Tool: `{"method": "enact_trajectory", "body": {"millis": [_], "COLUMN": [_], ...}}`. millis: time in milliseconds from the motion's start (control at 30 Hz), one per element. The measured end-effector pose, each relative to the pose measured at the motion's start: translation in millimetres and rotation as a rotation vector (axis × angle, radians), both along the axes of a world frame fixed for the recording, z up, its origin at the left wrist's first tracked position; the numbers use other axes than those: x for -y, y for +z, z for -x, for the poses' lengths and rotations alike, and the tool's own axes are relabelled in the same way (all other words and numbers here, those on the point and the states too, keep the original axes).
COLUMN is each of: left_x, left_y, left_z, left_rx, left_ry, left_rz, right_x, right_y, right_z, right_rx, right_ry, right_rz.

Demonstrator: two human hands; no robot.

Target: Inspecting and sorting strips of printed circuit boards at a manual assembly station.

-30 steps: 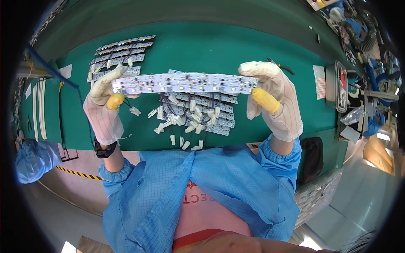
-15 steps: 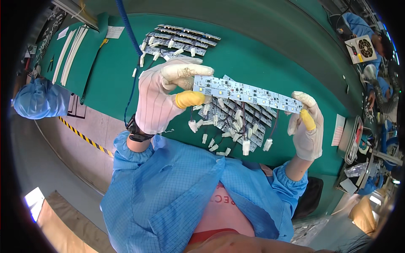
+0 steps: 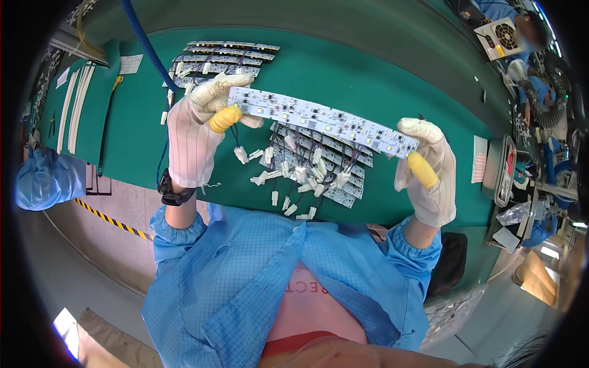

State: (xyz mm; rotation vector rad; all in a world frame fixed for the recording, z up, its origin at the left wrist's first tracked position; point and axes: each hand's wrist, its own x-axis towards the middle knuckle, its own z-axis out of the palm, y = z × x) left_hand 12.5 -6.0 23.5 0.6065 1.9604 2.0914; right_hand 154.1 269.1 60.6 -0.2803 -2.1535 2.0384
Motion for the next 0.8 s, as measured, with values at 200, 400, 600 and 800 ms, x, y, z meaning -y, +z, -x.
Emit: {"method": "enact_trajectory", "body": {"millis": [200,400,600,800], "left_x": [3,0,-8,-6], "left_y": [4,3,-11,-16], "left_z": [-9,-8,9,15], "left_rx": [-0.048,-0.029,-0.034,-0.087], "left_ry": [-0.124,-0.078,0.050,0.044], "left_rz": [-0.125,-0.150,0.117,0.292], "right_x": [-11,-7,5,5], "right_y": [-14,-11,4,8], "right_z": [7,2,-2,-5], "right_rx": [-0.034,0.019,-0.013,-0.021], "right_ry": [0.029,-0.038,0.048,0.138], "right_rz": [-0.206,-0.055,-0.050,0.143]}}
